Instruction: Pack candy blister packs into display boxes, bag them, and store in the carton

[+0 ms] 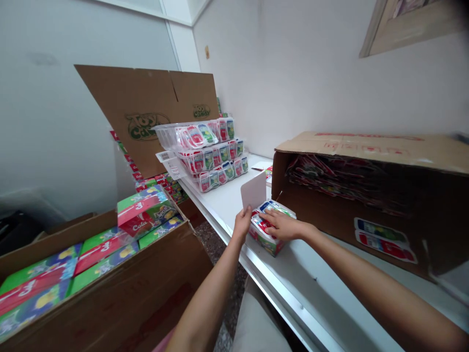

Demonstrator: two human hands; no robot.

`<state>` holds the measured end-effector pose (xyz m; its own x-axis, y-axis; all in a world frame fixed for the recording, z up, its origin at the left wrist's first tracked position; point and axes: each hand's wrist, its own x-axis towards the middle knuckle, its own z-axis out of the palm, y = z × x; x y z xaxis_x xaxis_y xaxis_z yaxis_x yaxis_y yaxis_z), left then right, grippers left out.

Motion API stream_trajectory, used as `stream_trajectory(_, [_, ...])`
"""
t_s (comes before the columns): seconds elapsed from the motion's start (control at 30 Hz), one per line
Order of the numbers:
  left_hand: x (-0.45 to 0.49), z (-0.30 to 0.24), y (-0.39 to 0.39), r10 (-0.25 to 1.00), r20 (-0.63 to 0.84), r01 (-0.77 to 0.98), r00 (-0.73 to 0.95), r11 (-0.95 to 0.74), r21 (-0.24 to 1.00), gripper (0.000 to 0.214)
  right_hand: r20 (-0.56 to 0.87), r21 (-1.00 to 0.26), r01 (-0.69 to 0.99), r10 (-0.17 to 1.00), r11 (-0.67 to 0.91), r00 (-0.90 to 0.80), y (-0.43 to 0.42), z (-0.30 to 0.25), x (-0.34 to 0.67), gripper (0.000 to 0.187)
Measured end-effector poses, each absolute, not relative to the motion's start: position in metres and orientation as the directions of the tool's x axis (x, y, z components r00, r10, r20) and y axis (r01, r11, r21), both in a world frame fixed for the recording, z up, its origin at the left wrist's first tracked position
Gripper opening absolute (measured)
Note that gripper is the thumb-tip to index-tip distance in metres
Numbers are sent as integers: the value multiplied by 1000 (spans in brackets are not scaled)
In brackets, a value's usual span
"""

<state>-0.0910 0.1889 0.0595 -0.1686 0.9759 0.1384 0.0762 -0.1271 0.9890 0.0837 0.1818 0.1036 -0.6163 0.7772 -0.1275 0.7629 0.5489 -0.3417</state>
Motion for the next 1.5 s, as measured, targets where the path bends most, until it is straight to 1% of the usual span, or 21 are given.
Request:
stream_trajectory(0.13, [-68, 48, 134, 976, 129, 43, -176, -123, 991, 50, -179, -443, 649, 648, 619, -740, 166, 106, 117, 76])
stream_trajectory(0.2, [-58, 47, 104, 976, 130, 33, -177, -126, 992, 48, -189, -527, 587, 589, 614, -786, 157, 107, 134, 80])
stream_trajectory(0.27, [-50, 48, 79, 977, 137, 41, -166, -132, 990, 47, -190, -598, 552, 566, 582, -802, 146, 108, 146, 82])
stream_trajectory(0.4, [-35, 48, 43, 964, 163, 129, -209, -138, 982, 43, -133, -619, 518, 572, 590, -810, 118, 108, 155, 64])
stream_trajectory(0.5, [-24, 45, 30, 942, 140, 153, -305, -97, 983, 51, -85, -640, 454, 530, 620, -844, 100, 111, 159, 53])
stream_trajectory(0.53, [-20, 45, 29, 938, 118, 139, -327, -76, 987, 56, -44, -660, 430, 539, 616, -841, 97, 113, 161, 48])
stream_trajectory(0.57, [-16, 45, 29, 937, 92, 112, -337, -57, 992, 61, 16, -672, 426, 588, 605, -809, 98, 115, 163, 43])
stream_trajectory(0.6, [-13, 46, 30, 939, 63, 76, -338, -40, 996, 64, 86, -673, 451, 668, 586, -739, 100, 117, 165, 38])
stream_trajectory(0.67, [-7, 49, 33, 950, 11, -3, -312, -12, 1000, 65, 222, -639, 558, 821, 530, -526, 111, 118, 169, 33])
stream_trajectory(0.7, [-5, 50, 35, 954, -9, -37, -299, -2, 999, 64, 272, -607, 610, 854, 509, -442, 116, 116, 169, 32])
stream_trajectory(0.73, [-3, 51, 36, 956, -25, -61, -292, 7, 998, 63, 303, -565, 650, 861, 508, -409, 121, 114, 168, 30])
stream_trajectory(0.77, [-2, 52, 36, 957, -36, -73, -289, 16, 997, 62, 311, -517, 675, 850, 527, -426, 125, 110, 165, 28])
stream_trajectory(0.9, [-1, 51, 37, 949, -57, -58, -309, 41, 997, 62, 173, -275, 706, 756, 652, -631, 125, 96, 145, 22])
stream_trajectory(0.97, [-1, 50, 37, 944, -47, -37, -326, 37, 999, 62, 115, -213, 712, 741, 669, -662, 119, 96, 139, 21])
stream_trajectory(1.03, [0, 49, 36, 938, -25, -12, -346, 22, 1000, 60, 125, -242, 700, 737, 672, -664, 112, 100, 141, 23])
stream_trajectory(1.1, [1, 47, 35, 931, 1, 6, -364, 2, 1000, 57, 122, -342, 649, 717, 680, -687, 107, 104, 150, 37])
stream_trajectory(1.17, [3, 46, 35, 925, 16, 2, -380, -16, 1000, 53, 59, -467, 587, 686, 661, -726, 102, 105, 159, 58])
stream_trajectory(1.23, [4, 46, 35, 919, 25, -17, -394, -35, 999, 51, -27, -540, 559, 651, 629, -759, 99, 103, 164, 65])
stream_trajectory(1.37, [6, 47, 35, 911, 36, -48, -411, -61, 997, 52, -73, -559, 528, 596, 639, -800, 98, 101, 165, 64])
stream_trajectory(1.43, [5, 46, 33, 914, 42, -39, -403, -63, 997, 52, -29, -566, 514, 607, 644, -794, 101, 103, 163, 64])
stream_trajectory(1.5, [5, 45, 31, 921, 50, -27, -385, -65, 998, 52, 58, -546, 540, 672, 641, -738, 105, 104, 161, 65])
